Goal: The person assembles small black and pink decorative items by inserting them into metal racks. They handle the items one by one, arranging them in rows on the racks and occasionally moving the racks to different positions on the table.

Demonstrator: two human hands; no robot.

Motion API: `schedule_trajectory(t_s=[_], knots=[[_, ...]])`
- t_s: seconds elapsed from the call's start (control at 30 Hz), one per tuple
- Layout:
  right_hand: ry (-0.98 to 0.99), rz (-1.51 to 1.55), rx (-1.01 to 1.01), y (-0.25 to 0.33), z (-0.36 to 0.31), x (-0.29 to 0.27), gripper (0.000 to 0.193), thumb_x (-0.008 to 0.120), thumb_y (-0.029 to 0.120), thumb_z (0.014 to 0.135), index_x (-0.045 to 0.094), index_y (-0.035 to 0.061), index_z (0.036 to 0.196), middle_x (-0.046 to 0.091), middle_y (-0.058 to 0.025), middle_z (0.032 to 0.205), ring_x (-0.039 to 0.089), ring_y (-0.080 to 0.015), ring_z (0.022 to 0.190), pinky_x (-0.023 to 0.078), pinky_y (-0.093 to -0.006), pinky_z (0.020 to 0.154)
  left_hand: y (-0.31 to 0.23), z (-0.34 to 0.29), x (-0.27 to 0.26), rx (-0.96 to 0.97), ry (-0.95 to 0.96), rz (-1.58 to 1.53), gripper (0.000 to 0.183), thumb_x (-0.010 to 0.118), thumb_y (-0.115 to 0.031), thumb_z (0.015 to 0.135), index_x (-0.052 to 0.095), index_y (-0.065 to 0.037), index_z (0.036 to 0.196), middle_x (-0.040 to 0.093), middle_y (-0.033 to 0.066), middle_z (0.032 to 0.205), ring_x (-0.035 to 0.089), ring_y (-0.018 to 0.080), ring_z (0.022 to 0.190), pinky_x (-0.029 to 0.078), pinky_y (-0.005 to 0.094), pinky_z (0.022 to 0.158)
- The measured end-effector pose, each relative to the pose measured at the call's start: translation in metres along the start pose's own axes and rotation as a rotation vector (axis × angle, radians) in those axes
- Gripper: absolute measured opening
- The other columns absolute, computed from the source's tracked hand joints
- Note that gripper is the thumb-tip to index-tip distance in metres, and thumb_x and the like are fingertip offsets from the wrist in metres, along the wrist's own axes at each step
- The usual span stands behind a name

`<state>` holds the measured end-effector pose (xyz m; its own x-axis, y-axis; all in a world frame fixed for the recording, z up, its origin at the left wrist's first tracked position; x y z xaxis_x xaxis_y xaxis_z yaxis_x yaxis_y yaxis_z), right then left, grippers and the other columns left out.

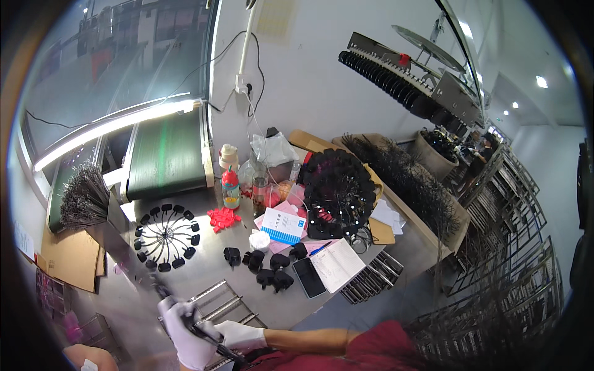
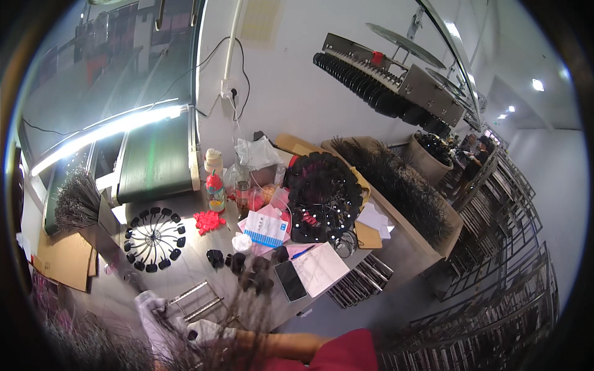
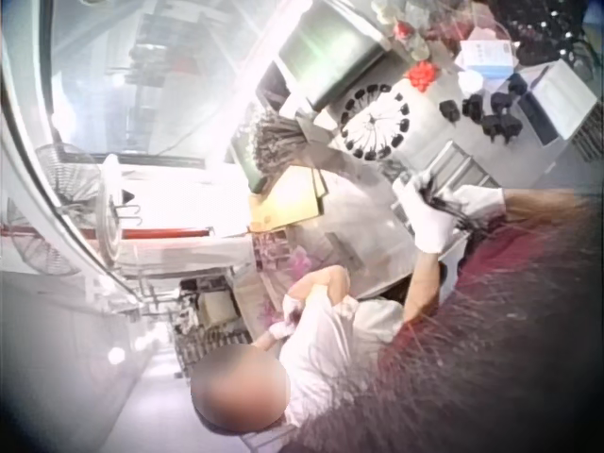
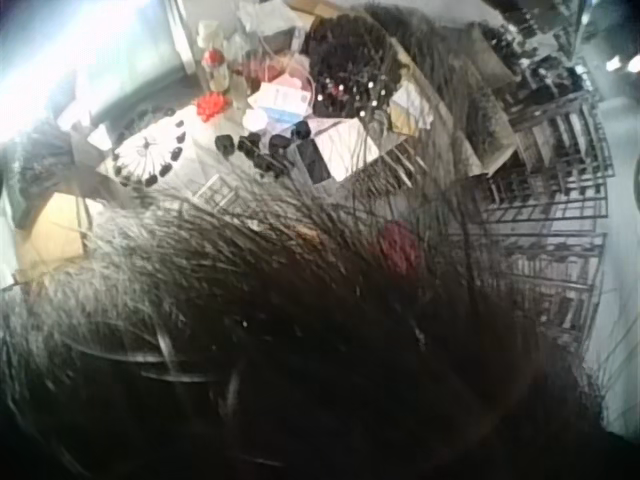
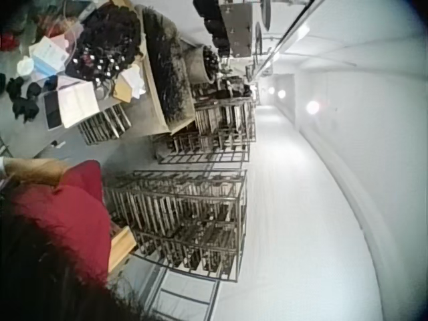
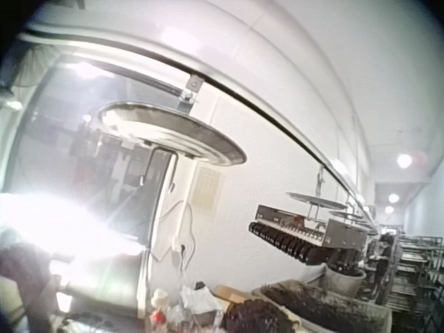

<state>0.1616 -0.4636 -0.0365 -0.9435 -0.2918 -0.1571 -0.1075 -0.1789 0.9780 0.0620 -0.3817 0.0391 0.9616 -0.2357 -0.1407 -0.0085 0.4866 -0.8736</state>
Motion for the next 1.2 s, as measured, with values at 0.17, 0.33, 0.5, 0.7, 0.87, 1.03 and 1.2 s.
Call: schedule_trajectory(t_s=[0.17,0.33,0.5,0.7,0.87,1.03,1.2], knots=[[0.025,-0.309,-0.021,-0.011,-0.012,0.002,0.045,0.085,0.021,0.081,0.066,0.0028,0.117,0.071,-0.0197,0.103,0.072,-0.0373,0.086,0.058,-0.043,0.079,0.039,0.021,-0.053,-0.267,0.178,-0.625,0.051,0.071,0.012,0.09,0.052,-0.015,0.128,0.058,0.0053,0.115,0.058,0.0171,0.094,0.058,0.0347,0.085],[0.01,0.58,0.509,-0.043,-0.002,-0.004,0.045,0.076,0.018,0.096,0.064,0.0023,0.136,0.07,-0.0076,0.101,0.067,-0.0096,0.082,0.059,-0.0285,0.068,0.052,-0.009,-0.079,-0.31,-0.127,-0.992,0.06,0.067,0.02,0.088,0.055,-0.019,0.132,0.057,0.0052,0.12,0.06,0.0181,0.104,0.061,0.0409,0.086],[0.162,-0.191,0.193,-0.077,0.01,0.019,0.047,0.073,0.014,0.092,0.064,-0.0025,0.135,0.075,-0.0168,0.107,0.073,-0.0254,0.089,0.061,-0.0406,0.078,0.037,-0.028,-0.014,-0.398,-0.122,-0.445,0.035,0.073,-0.001,0.084,0.056,-0.014,0.111,0.057,0.001,0.104,0.055,0.0118,0.086,0.051,0.0275,0.071],[0.07,-0.187,0.168,-0.063,-0.012,-0.008,0.044,0.078,0.017,0.093,0.065,0.002,0.132,0.072,-0.0161,0.112,0.074,-0.0267,0.093,0.063,-0.0366,0.073,0.011,-0.005,-0.054,-0.57,-0.248,-1.061,0.056,0.062,0.011,0.078,0.056,-0.012,0.128,0.059,0.0074,0.106,0.061,0.0187,0.093,0.061,0.0303,0.068],[0.03,0.004,0.263,-0.064,0.011,-0.02,0.038,0.076,0.016,0.09,0.067,0.0006,0.124,0.072,-0.0163,0.109,0.073,-0.0247,0.097,0.061,-0.0371,0.074,0.014,-0.017,-0.011,-0.39,-0.052,-0.611,0.064,0.072,0.014,0.069,0.053,-0.011,0.125,0.057,0.0037,0.11,0.061,0.0158,0.095,0.054,0.029,0.083],[0.162,-0.549,0.163,-0.044,-0.015,-0.037,0.04,0.077,0.016,0.085,0.066,0.0028,0.122,0.069,-0.0241,0.111,0.072,-0.0414,0.1,0.059,-0.0482,0.091,0.019,-0.016,-0.034,-0.702,-0.134,-1.0,0.056,0.065,0.012,0.077,0.058,-0.012,0.127,0.065,0.0085,0.109,0.068,0.0203,0.095,0.061,0.0308,0.064],[-0.106,0.172,0.294,-0.033,0.011,-0.069,0.055,0.082,0.019,0.091,0.064,0.0077,0.142,0.073,-0.018,0.112,0.073,-0.0206,0.096,0.062,-0.0382,0.086,-0.015,-0.016,-0.019,-0.607,0.098,-1.251,0.066,0.057,0.017,0.096,0.055,-0.027,0.145,0.057,0.0092,0.136,0.061,0.022,0.121,0.06,0.0424,0.085]])
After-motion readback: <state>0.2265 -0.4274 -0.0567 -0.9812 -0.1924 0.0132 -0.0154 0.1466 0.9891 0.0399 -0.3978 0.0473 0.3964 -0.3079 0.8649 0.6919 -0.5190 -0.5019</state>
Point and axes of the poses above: each hand's wrist, its own z-axis towards the middle knuckle, its own x-axis out of the palm, y = z × x, the point moved 6 cm from there along z, towards the middle knuckle
